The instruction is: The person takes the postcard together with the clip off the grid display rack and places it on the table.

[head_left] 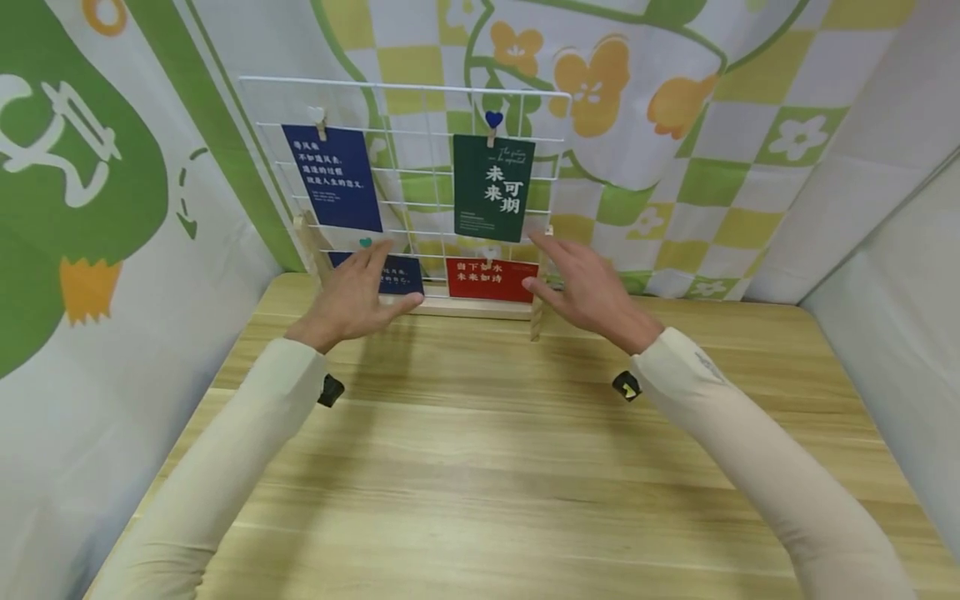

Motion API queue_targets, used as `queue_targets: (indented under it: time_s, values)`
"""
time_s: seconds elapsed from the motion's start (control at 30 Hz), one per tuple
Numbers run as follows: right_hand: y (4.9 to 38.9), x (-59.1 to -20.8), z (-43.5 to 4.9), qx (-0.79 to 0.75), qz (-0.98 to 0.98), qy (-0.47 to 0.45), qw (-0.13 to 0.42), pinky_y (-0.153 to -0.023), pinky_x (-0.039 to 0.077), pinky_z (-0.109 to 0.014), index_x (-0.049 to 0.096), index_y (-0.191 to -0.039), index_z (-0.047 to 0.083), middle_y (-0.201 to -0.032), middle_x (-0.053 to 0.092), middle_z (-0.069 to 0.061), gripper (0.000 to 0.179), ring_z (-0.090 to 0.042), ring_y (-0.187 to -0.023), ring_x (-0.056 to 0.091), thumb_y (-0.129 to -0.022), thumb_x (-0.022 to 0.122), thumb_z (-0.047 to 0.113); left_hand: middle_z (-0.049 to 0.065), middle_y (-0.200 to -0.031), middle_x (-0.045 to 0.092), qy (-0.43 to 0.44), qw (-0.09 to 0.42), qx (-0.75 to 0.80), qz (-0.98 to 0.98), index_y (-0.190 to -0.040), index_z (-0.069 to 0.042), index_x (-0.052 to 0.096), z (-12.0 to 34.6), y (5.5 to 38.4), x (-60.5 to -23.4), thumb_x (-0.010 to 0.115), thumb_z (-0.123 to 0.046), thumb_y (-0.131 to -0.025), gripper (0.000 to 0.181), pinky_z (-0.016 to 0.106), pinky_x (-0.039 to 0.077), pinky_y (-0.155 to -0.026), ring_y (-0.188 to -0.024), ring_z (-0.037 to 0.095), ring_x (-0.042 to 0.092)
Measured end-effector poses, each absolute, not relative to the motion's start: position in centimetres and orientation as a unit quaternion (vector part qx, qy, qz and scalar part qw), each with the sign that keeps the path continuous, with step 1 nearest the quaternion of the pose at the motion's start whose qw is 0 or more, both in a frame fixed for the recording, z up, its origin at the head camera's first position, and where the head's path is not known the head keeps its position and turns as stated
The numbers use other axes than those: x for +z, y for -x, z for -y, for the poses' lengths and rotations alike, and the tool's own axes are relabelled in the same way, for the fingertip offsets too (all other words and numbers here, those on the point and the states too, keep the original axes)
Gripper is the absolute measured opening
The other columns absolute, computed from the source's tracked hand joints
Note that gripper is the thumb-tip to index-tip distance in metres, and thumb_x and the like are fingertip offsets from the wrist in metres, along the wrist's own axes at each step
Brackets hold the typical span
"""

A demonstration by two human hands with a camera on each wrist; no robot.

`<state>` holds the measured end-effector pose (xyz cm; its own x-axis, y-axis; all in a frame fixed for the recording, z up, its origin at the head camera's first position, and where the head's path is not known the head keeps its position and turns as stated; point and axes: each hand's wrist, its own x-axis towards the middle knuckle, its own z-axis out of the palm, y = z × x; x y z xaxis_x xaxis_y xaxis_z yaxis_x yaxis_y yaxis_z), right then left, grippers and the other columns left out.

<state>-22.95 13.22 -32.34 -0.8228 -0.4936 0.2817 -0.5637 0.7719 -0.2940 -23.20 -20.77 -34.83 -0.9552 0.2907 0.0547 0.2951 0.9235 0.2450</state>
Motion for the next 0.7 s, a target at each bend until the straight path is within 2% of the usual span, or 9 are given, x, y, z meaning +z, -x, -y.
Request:
queue_targets:
  time_s: [0.2,0.7]
  values:
    - [23.2,-31.5,-11.8,0.185,0.932,-0.300,0.088,-0.111,0.039,-0.052,0.030,-0.154,0.015,-0.153,0.041,-0.017,0.068,-0.037,-0.135,0.046,-0.098,0.059,0.040,0.024,-0.160,0.022,0.142,0.009,-0.130,0.981,-0.157,-0.005,0.011,21.6,23.2,-34.1,0.049,-0.073,-0.088,0.104,0.060,0.025,-0.116,-0.145,0.045,0.027]
    - [23.8,-29.9,-8.0,0.186,0.920,-0.333,0.095,-0.109,0.043,-0.047,0.034,-0.153,0.014,-0.147,0.049,-0.015,0.067,-0.034,-0.132,0.050,-0.096,0.062,0.036,0.028,-0.160,0.018,0.126,0.016,-0.137,0.982,-0.157,-0.004,0.007,22.8,23.2,-32.6,0.046,-0.075,-0.088,0.107,0.060,0.023,-0.117,-0.145,0.048,0.024]
